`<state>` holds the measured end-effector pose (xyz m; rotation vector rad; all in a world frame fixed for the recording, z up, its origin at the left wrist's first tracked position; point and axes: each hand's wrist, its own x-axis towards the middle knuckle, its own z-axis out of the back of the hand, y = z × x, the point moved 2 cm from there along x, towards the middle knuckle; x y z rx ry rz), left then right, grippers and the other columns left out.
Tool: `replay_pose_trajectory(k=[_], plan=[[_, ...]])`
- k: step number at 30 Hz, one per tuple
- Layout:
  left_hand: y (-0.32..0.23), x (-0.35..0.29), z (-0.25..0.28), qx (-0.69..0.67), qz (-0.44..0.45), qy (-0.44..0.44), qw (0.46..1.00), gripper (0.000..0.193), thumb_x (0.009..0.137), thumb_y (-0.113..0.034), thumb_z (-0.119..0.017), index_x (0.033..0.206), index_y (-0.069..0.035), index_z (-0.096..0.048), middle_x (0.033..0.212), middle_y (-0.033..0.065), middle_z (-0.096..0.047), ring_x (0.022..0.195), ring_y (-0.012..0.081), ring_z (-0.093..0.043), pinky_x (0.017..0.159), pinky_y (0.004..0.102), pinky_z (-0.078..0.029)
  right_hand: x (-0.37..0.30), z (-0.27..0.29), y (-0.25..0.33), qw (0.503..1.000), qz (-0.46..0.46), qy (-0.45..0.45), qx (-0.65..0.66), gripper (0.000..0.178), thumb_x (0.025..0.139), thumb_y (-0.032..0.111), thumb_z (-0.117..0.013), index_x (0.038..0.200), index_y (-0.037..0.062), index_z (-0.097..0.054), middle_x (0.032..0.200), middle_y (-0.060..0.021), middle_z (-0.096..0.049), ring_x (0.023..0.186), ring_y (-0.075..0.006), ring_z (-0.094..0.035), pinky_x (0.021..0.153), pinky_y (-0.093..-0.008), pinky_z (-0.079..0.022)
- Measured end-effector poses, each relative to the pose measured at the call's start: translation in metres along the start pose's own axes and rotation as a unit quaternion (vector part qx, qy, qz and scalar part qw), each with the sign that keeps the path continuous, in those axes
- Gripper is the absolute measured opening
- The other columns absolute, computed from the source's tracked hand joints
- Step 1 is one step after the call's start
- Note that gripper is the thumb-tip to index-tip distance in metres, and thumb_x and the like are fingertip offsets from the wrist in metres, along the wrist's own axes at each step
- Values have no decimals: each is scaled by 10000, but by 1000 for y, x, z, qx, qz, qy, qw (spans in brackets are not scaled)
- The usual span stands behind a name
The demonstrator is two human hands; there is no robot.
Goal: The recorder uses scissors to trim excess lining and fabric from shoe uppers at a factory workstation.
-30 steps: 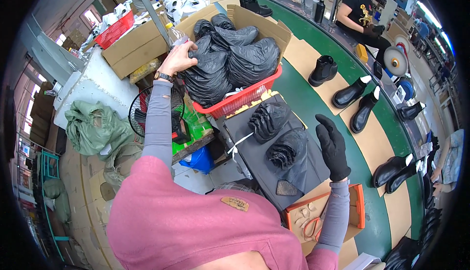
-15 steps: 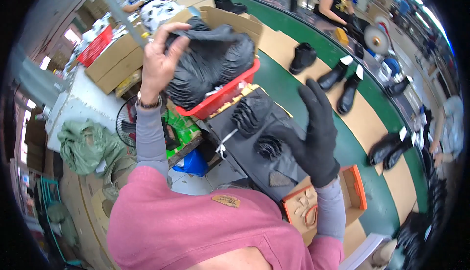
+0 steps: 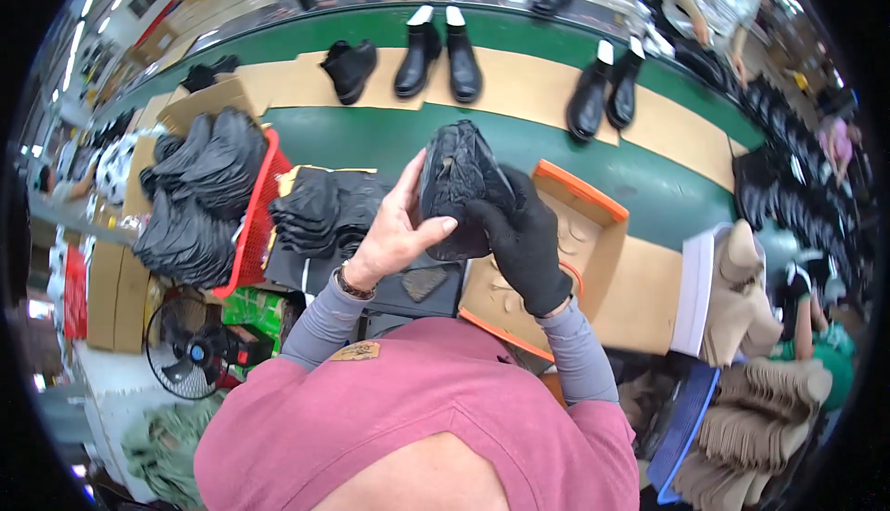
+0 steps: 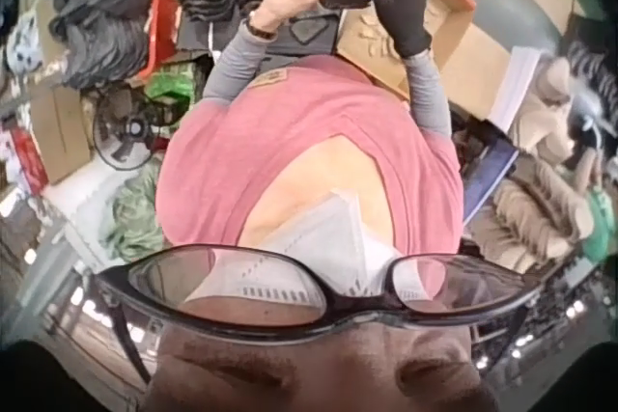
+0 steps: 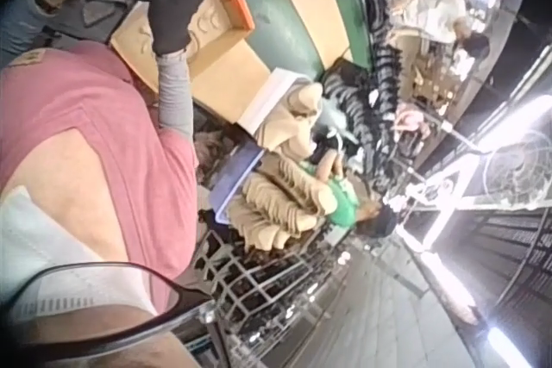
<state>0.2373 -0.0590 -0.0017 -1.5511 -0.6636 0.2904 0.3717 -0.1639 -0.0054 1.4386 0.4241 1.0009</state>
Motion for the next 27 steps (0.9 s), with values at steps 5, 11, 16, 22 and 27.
replay_pose_trajectory(k=[5, 11, 16, 22, 27], plan=[[15, 16, -38, 254, -102, 64, 960, 872, 733, 125, -520, 1518, -49, -183, 1049, 177, -643, 874, 310, -650, 845, 343, -490, 0, 39, 26, 861, 239, -81, -442, 597, 735, 117, -753, 1287, 39, -539, 1226, -206, -577, 1120, -353, -566, 898, -415, -472], [25, 23, -58, 311, -150, 139, 928, 835, 735, 141, -562, 1489, -85, -283, 1164, 257, -619, 1071, 374, -634, 887, 383, -503, -7, 58, -20, 896, 138, -117, -405, 285, 715, 133, -697, 971, 47, -604, 955, -160, -579, 913, -356, -552, 771, -464, -440], [27, 24, -49, 301, -95, 188, 930, 758, 686, 164, -512, 1415, -9, -395, 1300, 254, -549, 1232, 387, -516, 1008, 401, -447, -15, 77, 14, 952, 117, -82, -269, 235, 751, 8, -686, 964, 34, -592, 1094, -153, -567, 1034, -329, -569, 883, -386, -469], [11, 40, -34, 188, -4, 283, 941, 604, 731, 140, -481, 1322, 14, -503, 1241, 249, -600, 1165, 308, -606, 972, 330, -446, -20, 127, 10, 994, -59, -59, 69, 87, 858, 20, -636, 918, 26, -573, 992, -60, -619, 944, -154, -595, 832, -300, -474], [7, 50, -41, 272, -36, 265, 924, 544, 771, 70, -496, 1309, -9, -522, 1121, 267, -631, 981, 375, -660, 855, 343, -501, -24, 149, 1, 911, -17, -275, -308, 170, 859, 99, -684, 969, 10, -590, 843, -67, -634, 800, -171, -621, 744, -307, -495]])
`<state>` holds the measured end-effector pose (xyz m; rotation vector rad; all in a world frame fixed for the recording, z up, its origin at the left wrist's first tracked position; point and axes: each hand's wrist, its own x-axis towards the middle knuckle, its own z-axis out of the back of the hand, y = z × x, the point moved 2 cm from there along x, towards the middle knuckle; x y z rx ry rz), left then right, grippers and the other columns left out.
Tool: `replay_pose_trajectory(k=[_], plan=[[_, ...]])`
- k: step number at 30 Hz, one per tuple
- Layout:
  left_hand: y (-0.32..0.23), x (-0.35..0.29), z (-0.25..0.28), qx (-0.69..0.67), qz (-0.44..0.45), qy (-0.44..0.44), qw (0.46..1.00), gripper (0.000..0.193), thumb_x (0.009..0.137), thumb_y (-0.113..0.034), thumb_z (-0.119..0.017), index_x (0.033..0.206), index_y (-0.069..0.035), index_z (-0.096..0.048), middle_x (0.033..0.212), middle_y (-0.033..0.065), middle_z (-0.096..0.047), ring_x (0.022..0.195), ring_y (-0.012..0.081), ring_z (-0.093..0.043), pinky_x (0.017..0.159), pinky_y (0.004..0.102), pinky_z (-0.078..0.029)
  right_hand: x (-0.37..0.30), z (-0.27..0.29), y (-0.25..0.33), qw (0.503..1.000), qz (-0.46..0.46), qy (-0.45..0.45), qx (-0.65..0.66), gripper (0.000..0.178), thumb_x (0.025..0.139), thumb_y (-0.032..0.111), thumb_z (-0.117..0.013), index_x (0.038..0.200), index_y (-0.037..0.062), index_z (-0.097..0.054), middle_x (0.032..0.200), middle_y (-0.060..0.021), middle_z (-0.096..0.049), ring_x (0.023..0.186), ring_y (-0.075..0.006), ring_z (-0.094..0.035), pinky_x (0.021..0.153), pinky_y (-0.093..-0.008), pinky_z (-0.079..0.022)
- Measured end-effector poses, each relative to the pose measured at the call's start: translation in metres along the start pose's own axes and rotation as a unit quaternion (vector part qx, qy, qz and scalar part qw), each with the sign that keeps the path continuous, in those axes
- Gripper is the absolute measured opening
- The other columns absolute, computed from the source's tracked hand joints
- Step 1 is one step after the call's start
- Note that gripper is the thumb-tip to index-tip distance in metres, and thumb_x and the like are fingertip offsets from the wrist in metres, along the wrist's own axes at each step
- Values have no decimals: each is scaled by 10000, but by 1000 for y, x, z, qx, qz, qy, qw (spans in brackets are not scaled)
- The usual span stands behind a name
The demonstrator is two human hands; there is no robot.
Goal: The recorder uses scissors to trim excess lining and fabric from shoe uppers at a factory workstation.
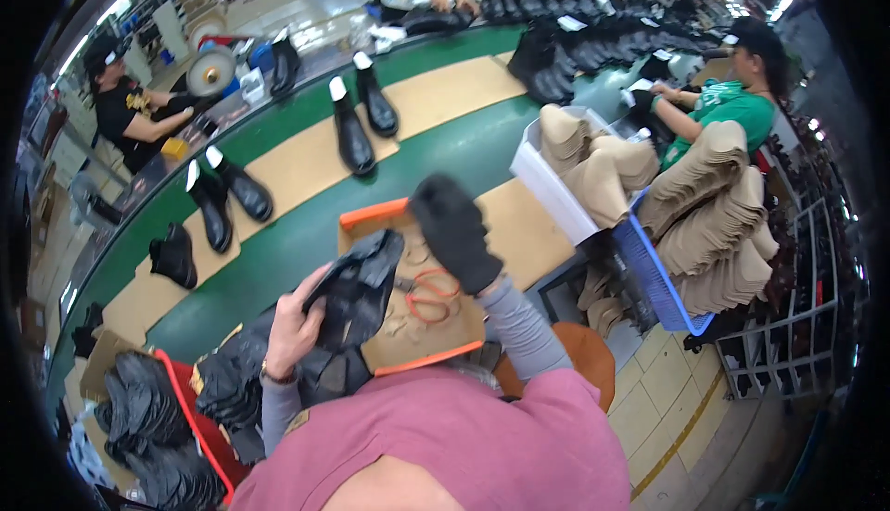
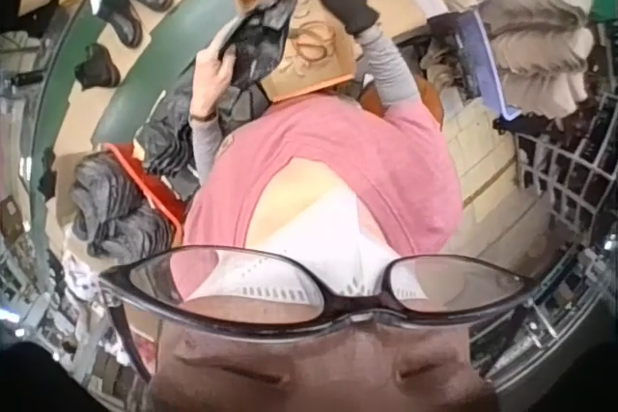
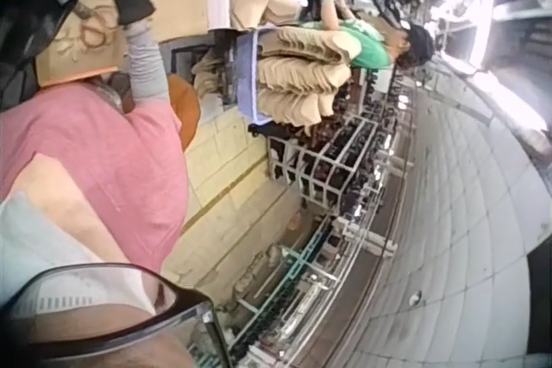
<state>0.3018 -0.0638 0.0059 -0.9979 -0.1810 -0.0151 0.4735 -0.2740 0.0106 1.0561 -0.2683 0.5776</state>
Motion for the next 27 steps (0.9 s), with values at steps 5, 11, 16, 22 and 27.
replay_pose_trajectory(k=[5, 11, 16, 22, 27], plan=[[1, 9, -8, 11, -45, -7, 999, 425, 824, 18, -560, 1246, -26, -581, 972, 247, -656, 775, 373, -659, 697, 369, -510, -13, -5, 61, 985, 144, 77, -55, 484, 717, 109, -799, 1135, 18, -573, 1025, -144, -634, 835, -226, -646, 735, -318, -509], [19, -2, 3, -19, -34, -3, 999, 276, 876, -62, -639, 1148, -11, -651, 843, 186, -688, 657, 243, -664, 629, 301, -498, -17, 3, 17, 975, -69, 202, 53, 235, 764, -24, -624, 997, 7, -614, 824, -120, -647, 707, -216, -635, 656, -312, -508], [21, -8, 5, -91, 39, 34, 994, 189, 884, -100, -642, 1037, 4, -680, 798, 223, -643, 616, 314, -626, 599, 321, -487, -19, 4, 33, 994, 86, -8, -64, 247, 763, 66, -725, 990, 46, -629, 878, -106, -646, 767, -261, -641, 686, -338, -514], [20, -9, 2, -25, 39, -33, 998, 190, 913, -168, -643, 981, 3, -693, 679, 190, -599, 516, 212, -545, 558, 303, -458, -43, -8, 87, 935, 236, 242, -108, 350, 674, 170, -808, 988, 141, -657, 976, -32, -630, 1016, -231, -581, 1069, -469, -314], [44, -14, 7, -191, 58, -163, 966, 308, 962, -224, -607, 1071, 60, -660, 859, -8, -694, 755, 84, -582, 695, 268, -503, -43, 19, 75, 924, 237, 297, -30, 262, 690, 84, -747, 937, 148, -682, 894, -23, -625, 936, -218, -597, 1061, -466, -331]])
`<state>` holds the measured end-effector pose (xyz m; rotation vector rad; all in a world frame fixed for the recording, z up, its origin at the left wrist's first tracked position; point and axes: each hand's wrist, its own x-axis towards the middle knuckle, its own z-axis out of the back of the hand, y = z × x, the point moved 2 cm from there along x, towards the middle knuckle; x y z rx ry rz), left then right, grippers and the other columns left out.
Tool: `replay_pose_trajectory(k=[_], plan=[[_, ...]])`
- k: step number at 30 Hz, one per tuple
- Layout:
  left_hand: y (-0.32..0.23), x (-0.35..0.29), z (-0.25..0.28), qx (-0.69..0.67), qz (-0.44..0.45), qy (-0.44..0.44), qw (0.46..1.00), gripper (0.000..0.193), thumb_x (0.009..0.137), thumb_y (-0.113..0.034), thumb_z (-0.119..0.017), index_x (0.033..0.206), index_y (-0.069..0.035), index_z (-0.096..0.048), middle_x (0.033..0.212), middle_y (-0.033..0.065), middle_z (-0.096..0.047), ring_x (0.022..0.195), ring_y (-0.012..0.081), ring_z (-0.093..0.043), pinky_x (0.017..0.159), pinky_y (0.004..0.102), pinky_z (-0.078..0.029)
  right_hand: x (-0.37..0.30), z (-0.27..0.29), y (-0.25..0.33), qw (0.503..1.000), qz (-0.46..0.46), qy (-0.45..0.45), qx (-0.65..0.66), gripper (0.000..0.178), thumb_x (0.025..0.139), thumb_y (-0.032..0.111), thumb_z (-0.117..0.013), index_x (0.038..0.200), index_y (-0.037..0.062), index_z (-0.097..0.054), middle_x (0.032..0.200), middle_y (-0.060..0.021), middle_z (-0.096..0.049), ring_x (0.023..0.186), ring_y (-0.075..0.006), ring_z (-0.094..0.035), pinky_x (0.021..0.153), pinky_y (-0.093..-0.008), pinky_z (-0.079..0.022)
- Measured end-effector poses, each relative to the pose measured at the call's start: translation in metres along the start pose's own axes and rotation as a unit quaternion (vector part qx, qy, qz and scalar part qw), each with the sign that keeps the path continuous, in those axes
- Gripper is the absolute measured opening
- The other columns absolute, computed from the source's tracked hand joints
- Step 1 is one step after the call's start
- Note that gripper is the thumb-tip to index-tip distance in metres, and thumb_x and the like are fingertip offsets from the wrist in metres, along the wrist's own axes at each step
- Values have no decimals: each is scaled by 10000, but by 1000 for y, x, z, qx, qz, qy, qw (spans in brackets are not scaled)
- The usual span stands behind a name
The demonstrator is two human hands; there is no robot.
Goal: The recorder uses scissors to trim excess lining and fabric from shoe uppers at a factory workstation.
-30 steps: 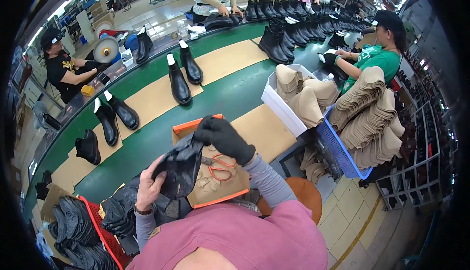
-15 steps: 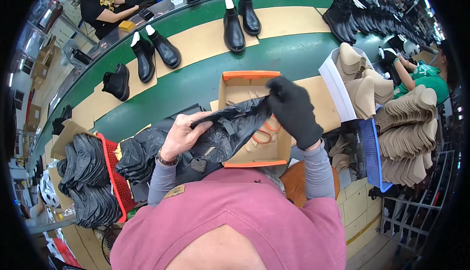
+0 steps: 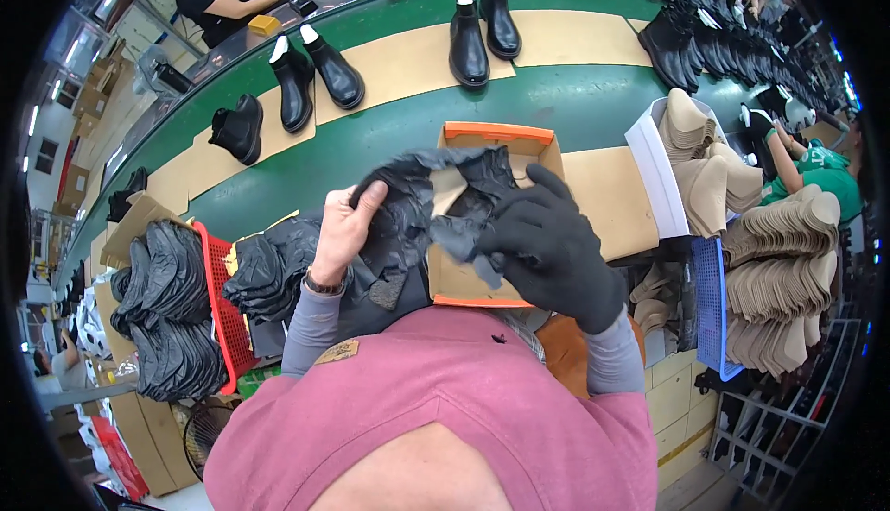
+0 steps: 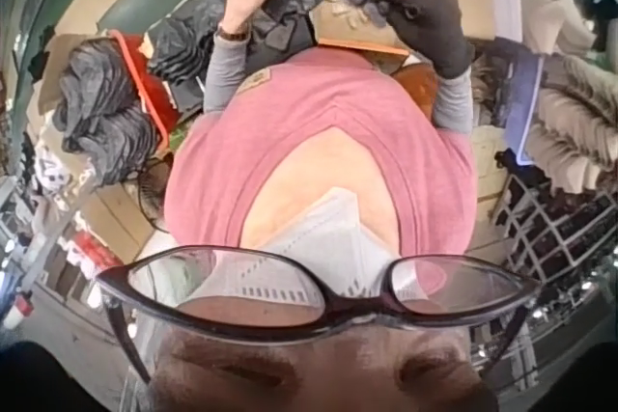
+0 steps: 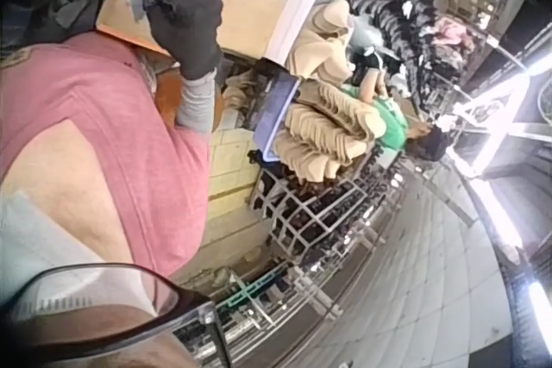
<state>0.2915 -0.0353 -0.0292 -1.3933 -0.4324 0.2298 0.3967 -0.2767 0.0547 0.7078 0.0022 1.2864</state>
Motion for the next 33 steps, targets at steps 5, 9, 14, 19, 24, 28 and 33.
replay_pose_trajectory(k=[5, 9, 14, 19, 24, 28, 33], plan=[[0, -5, 0, -113, 38, 36, 992, 286, 958, -210, -620, 1085, 41, -669, 903, 6, -693, 792, 71, -579, 718, 242, -499, -26, -14, -25, 942, -184, 74, 271, 162, 767, 111, -671, 919, 55, -665, 864, -95, -662, 829, -227, -645, 842, -383, -499], [-21, -3, -7, 28, -47, 114, 992, 219, 925, -120, -637, 1086, 23, -676, 893, 31, -708, 773, 65, -584, 719, 246, -504, -8, 8, -1, 976, -77, -193, 63, 311, 779, 93, -714, 1052, -30, -629, 997, -132, -661, 922, -184, -642, 799, -288, -503], [-42, 5, -28, 162, -288, 206, 921, 270, 744, -105, -778, 998, -56, -696, 816, 76, -696, 686, 223, -664, 614, 290, -503, -12, -16, -37, 879, -215, 47, 422, 305, 764, 31, -691, 1048, -66, -636, 1055, -134, -634, 992, -227, -619, 895, -331, -470], [-43, 5, -38, 433, -459, 186, 753, 235, 725, -141, -644, 958, -112, -640, 759, 8, -590, 716, 165, -633, 623, 305, -491, -33, -30, -68, 888, -111, -51, 443, 316, 820, 173, -567, 1011, -64, -650, 1181, -183, -613, 1126, -244, -567, 977, -344, -424], [-37, 4, -41, 523, -455, 186, 696, 73, 776, -164, -599, 752, -108, -560, 711, -6, -573, 693, 153, -624, 630, 295, -475, -30, -43, -48, 970, -109, 24, 217, 580, 633, -69, -715, 1190, 17, -581, 1208, -123, -601, 1164, -254, -557, 994, -361, -426], [-30, 2, -41, 534, -463, 195, 680, 72, 774, -164, -600, 751, -104, -566, 701, -5, -568, 691, 145, -623, 631, 287, -471, -36, -62, -68, 990, -92, -12, 104, 435, 731, -108, -637, 1149, 10, -604, 1129, -126, -628, 1107, -248, -589, 951, -338, -450], [-24, -1, -39, 515, -462, 184, 698, 84, 767, -168, -604, 808, -100, -577, 724, 0, -576, 721, 141, -625, 632, 289, -469, -37, -62, -74, 949, -148, -42, 275, 243, 883, -92, -523, 1095, -10, -609, 1050, -96, -645, 967, -181, -615, 875, -291, -473]])
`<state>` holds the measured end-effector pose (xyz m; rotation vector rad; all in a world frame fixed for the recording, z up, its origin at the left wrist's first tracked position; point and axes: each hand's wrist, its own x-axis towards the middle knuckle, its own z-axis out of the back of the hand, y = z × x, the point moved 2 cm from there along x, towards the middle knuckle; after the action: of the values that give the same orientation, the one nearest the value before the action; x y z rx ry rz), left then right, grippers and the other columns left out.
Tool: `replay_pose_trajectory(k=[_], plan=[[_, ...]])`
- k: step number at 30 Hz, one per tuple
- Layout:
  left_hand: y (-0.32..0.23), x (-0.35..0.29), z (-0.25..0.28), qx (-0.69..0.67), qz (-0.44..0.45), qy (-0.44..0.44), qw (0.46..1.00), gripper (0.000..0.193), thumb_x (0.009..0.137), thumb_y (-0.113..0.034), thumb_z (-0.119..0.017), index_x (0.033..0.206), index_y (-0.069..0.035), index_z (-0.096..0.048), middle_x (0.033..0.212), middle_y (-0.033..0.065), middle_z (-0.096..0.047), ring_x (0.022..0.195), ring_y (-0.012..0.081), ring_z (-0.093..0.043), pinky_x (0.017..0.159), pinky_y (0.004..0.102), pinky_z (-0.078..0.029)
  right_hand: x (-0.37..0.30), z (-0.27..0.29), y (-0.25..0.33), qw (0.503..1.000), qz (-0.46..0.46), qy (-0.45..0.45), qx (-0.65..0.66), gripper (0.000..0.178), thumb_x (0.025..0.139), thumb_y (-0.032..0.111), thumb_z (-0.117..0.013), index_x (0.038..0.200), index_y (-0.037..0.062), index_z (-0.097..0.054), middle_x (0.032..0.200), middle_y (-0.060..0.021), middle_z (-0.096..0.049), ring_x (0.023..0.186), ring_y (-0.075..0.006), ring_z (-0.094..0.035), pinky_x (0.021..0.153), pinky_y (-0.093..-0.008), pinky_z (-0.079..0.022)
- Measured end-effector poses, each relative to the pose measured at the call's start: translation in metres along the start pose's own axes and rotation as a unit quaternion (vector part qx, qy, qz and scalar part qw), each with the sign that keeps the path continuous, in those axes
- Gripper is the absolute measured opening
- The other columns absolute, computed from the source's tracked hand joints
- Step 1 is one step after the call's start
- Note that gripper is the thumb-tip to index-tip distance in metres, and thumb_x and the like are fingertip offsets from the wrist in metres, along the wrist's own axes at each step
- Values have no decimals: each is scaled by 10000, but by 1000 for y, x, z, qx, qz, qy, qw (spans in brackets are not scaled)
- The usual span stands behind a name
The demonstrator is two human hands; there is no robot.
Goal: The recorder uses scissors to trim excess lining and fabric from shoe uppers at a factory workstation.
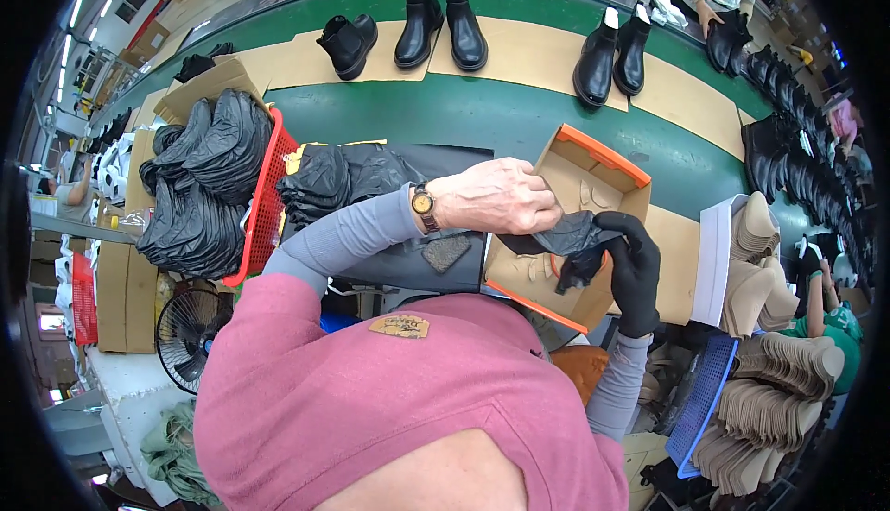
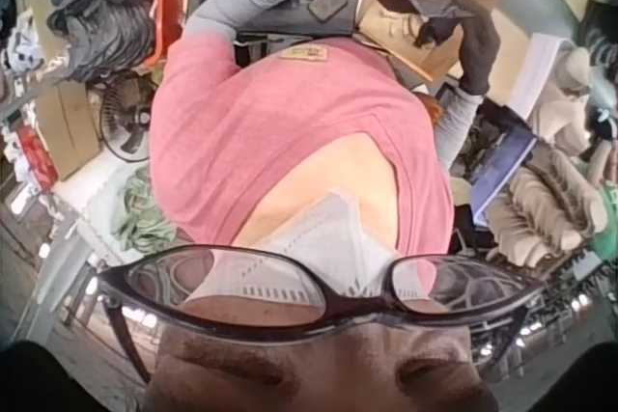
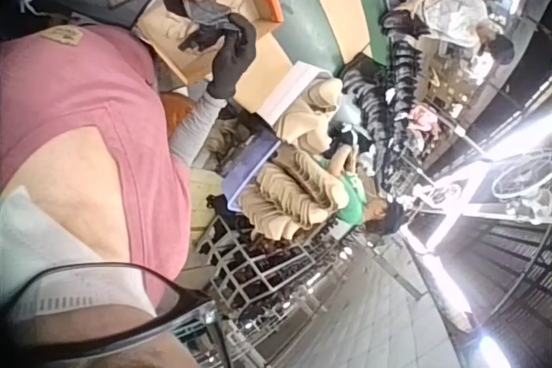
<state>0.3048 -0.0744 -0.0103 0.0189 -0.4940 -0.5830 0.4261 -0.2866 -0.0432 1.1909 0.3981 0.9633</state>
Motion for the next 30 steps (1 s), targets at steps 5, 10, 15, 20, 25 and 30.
replay_pose_trajectory(k=[5, 10, 15, 20, 25, 30], plan=[[-4, 1, -4, -102, 43, 26, 993, 127, 765, -147, -609, 868, -78, -581, 772, 34, -586, 760, 198, -634, 651, 314, -489, 1, -9, -5, 992, -6, -104, 76, 186, 964, -11, -465, 1091, -8, -601, 986, -57, -628, 891, -115, -579, 782, -225, -454], [-10, -1, -3, -163, 98, 74, 979, 381, 723, -56, -629, 1100, -72, -576, 836, 73, -590, 781, 247, -634, 652, 357, -516, 7, -18, 17, 994, -33, -102, 32, 156, 941, -19, -501, 1041, -17, -620, 903, -38, -625, 805, -97, -575, 707, -225, -454], [-19, -1, 12, -204, 61, 76, 974, 903, 705, -49, -652, 1513, -200, -277, 771, 60, -464, 643, 231, -556, 551, 339, -501, 33, -18, 39, 1000, 13, 10, 3, 129, 880, 51, -586, 958, -40, -633, 883, -59, -640, 783, -115, -588, 713, -257, -476], [-17, -9, 6, -325, 126, 43, 936, 673, 787, -62, -654, 1413, -114, -412, 874, 106, -591, 754, 296, -622, 643, 381, -530, 37, -33, 47, 982, -90, -22, 167, 222, 868, 97, -649, 1054, -23, -634, 935, -82, -656, 825, -118, -597, 746, -263, -484], [-6, -22, 5, -265, 181, -80, 944, 488, 762, -9, -691, 1222, -65, -537, 883, 128, -614, 765, 313, -634, 676, 373, -524, 22, -25, 75, 980, 106, -118, -123, 428, 754, 138, -774, 1144, 42, -625, 1033, -110, -649, 894, -212, -633, 793, -319, -499], [4, -32, 14, -271, 270, -97, 919, 435, 755, 18, -682, 1165, -65, -562, 891, 121, -624, 775, 301, -642, 687, 370, -524, 2, -6, 51, 977, 82, -19, -196, 317, 704, 17, -739, 1010, 78, -685, 1071, -119, -640, 954, -284, -632, 813, -354, -504]])
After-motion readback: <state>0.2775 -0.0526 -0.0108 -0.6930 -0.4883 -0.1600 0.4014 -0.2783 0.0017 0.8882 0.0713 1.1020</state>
